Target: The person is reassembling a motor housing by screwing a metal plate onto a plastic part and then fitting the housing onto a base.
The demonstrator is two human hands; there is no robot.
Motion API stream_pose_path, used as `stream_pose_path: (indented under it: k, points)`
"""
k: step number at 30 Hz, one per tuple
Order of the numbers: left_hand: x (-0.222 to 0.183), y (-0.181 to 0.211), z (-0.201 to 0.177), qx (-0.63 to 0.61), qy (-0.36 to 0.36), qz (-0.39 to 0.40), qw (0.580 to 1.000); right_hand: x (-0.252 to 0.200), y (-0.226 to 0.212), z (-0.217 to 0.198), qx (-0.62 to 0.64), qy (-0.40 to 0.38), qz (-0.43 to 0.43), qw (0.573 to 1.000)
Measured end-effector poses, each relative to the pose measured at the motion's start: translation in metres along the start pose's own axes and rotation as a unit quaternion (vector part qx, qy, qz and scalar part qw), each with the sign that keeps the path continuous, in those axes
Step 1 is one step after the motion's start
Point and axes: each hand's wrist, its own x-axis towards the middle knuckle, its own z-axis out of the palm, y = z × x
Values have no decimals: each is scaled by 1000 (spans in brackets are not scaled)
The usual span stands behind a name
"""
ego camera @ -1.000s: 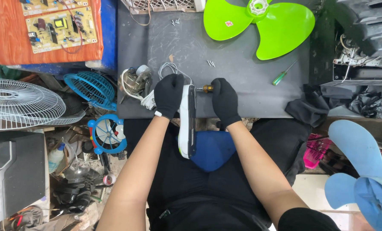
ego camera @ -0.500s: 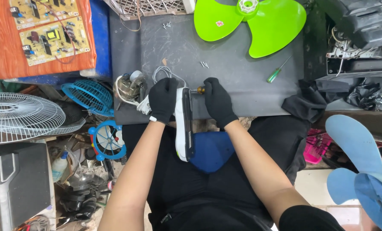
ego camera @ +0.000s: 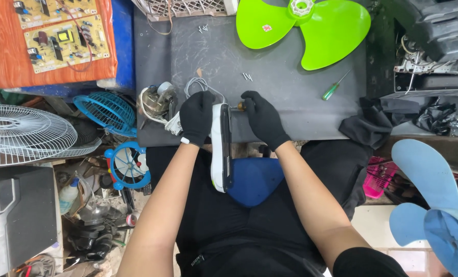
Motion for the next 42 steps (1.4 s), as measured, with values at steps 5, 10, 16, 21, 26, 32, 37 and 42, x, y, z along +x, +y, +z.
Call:
stream_pose_path:
  k: [5, 10, 16, 21, 26, 32, 37, 42]
  points:
    - [3, -4, 2, 12, -1, 1, 1000, 5, 11, 1, 30, 3, 6, 1000]
    - [2, -14, 12, 43, -7, 6, 999, 8, 19, 4, 37, 23, 56, 997]
    - [-2, -17, 11, 59, 19, 11, 998, -5, -1, -3, 19, 19, 14, 1000]
    - [1, -16, 11, 64, 3, -4, 998, -4, 1, -5, -7, 29, -9, 999]
    - [3, -15, 6, 54, -28, -13, 998, 3, 17, 8, 10, 27, 27, 999]
    - [4, -10, 4, 47, -45, -25, 998, 11, 34, 12, -14, -7, 49, 999]
    - [4, -10, 4, 63, -35, -29, 997, 3, 13, -4, -14, -59, 45, 997]
    - [2, -4, -2, 30, -38, -22, 999, 4, 2, -6, 43, -36, 80, 995]
